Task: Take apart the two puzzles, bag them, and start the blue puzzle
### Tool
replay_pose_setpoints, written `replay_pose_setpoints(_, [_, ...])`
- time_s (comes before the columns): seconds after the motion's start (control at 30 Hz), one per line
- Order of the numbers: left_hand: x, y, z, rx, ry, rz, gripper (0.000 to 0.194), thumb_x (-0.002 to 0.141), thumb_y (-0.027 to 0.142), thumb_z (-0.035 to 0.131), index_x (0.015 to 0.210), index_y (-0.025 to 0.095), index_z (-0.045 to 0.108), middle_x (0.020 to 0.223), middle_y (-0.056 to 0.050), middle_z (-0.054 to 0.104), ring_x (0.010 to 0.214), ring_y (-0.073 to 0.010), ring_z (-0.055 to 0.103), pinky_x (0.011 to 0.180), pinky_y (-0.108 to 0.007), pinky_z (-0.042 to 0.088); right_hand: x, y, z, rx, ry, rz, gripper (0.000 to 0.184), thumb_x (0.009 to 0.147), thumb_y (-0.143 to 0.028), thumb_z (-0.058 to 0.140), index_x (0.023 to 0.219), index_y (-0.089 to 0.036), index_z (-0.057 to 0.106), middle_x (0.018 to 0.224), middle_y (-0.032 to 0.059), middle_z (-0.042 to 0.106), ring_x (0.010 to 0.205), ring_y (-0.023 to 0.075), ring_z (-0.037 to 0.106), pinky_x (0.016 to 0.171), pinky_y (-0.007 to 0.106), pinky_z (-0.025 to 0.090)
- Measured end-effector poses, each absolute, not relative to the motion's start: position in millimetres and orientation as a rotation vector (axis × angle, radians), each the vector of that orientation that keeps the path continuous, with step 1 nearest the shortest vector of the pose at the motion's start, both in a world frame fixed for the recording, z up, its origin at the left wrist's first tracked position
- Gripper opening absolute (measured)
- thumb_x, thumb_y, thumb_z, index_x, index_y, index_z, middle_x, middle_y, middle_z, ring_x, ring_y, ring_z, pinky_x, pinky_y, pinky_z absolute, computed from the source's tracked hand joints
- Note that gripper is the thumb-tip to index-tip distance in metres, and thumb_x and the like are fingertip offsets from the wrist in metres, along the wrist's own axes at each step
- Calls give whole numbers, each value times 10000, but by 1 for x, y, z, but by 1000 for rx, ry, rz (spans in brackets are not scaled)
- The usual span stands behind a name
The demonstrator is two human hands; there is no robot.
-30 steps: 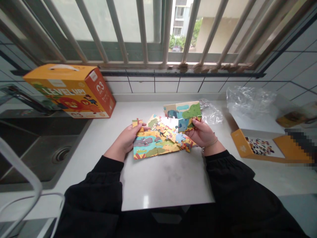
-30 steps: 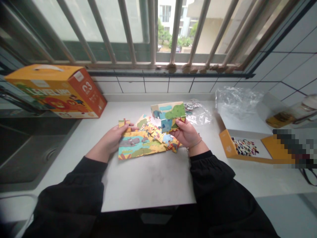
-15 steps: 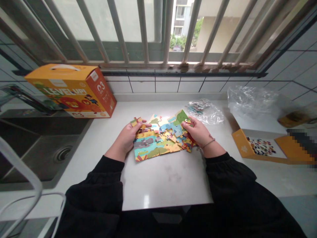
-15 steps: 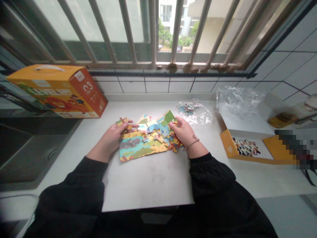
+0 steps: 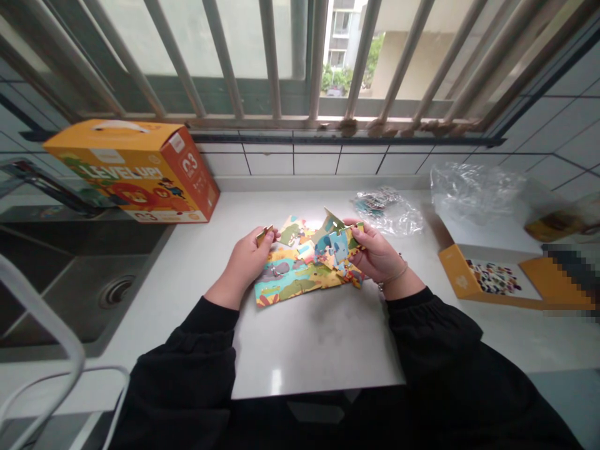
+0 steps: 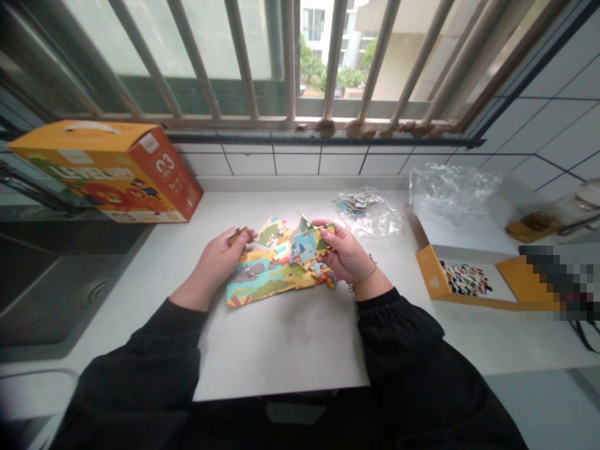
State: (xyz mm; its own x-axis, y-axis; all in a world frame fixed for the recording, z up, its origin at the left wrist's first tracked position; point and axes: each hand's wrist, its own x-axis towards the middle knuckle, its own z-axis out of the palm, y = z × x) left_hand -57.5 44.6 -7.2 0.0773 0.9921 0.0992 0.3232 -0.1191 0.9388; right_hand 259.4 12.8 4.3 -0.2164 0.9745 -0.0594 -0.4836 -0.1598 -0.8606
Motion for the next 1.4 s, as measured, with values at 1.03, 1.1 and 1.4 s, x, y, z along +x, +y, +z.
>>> replay_pose_setpoints(1.03, [-2, 14, -1, 1107, 1000, 933, 545, 1006, 653, 737, 1348, 231, 692, 1132, -109, 825, 837, -266, 819, 637, -347, 664, 203, 6, -12, -1084, -1508, 1000, 354, 1060, -638, 611, 1093, -286, 608, 941, 15, 674, 847, 214, 673, 823, 374, 603])
replay_pose_setpoints(1.1, [0, 11, -2, 1161, 951, 919, 620, 1013, 742, 656, 1360, 230, 708, 1142, -116, 823, 789, -264, 801, 602, -342, 632, 195, 2, -11, -1123, -1637, 881, 317, 1044, -582, 654, 1114, -277, 609, 1083, 70, 708, 1024, 270, 699, 972, 447, 589])
replay_pose_setpoints(1.4, [-4, 10, -8, 1741, 1147, 997, 464, 1039, 639, 672, 1226, 215, 659, 1018, -100, 730, 861, -263, 716, 796, -357, 570, 208, 10, -9, -1252, -1682, 776, 338, 926, -503, 811, 1171, -285, 729, 1183, 84, 807, 1110, 315, 766, 997, 466, 586])
